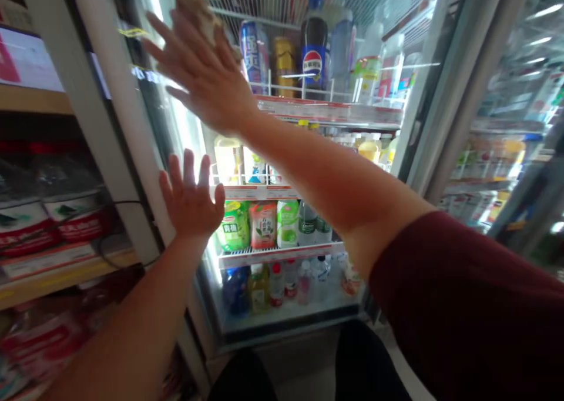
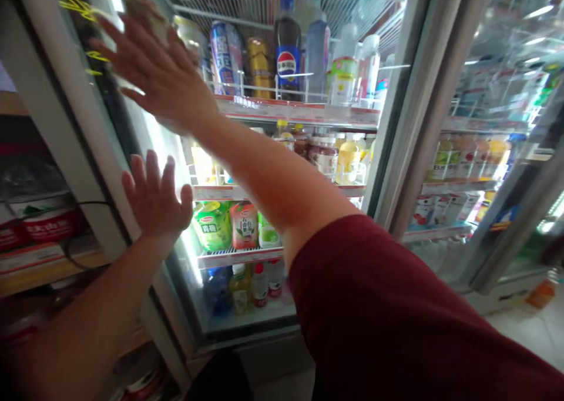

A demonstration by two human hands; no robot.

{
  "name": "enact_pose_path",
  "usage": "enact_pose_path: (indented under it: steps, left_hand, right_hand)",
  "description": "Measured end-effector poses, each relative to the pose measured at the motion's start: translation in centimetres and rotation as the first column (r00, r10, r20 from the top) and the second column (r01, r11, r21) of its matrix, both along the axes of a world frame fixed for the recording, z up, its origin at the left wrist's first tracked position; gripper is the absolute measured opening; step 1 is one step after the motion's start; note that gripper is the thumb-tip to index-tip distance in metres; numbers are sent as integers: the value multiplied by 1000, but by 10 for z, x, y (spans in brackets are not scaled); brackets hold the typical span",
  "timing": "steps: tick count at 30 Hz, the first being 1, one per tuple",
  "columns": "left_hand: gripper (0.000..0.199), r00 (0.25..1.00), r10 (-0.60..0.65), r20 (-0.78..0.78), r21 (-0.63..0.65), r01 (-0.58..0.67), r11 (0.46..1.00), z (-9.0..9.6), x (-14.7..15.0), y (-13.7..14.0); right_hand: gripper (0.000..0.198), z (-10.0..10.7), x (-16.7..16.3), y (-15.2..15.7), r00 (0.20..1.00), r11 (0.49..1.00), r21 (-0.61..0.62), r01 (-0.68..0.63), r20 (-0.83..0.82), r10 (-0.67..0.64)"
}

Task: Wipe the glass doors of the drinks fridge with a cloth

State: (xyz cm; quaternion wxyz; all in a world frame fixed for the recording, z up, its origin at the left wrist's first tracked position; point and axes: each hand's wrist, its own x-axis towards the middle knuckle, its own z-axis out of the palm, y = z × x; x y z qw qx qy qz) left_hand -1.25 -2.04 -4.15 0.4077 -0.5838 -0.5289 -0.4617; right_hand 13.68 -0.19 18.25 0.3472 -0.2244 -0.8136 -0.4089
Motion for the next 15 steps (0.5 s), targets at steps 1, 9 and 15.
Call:
enact_pose_path:
  steps: [1,9,15]
  left_hand:
    - [70,1000,-3,-3,-7,3,1000,0,-2,1]
    - [79,1000,11,21,-63,-9,998,3,-8,0]
    - [76,997,59,42,-95,-55,994,3,-5,-5]
  right_hand:
    - [62,-7,-4,-3,994,1000,-16,-24,105,26]
    - [62,3,-6,41,871,874,-225,-430,152,468]
    - [60,56,86,44,999,996,-89,-32,-19,31]
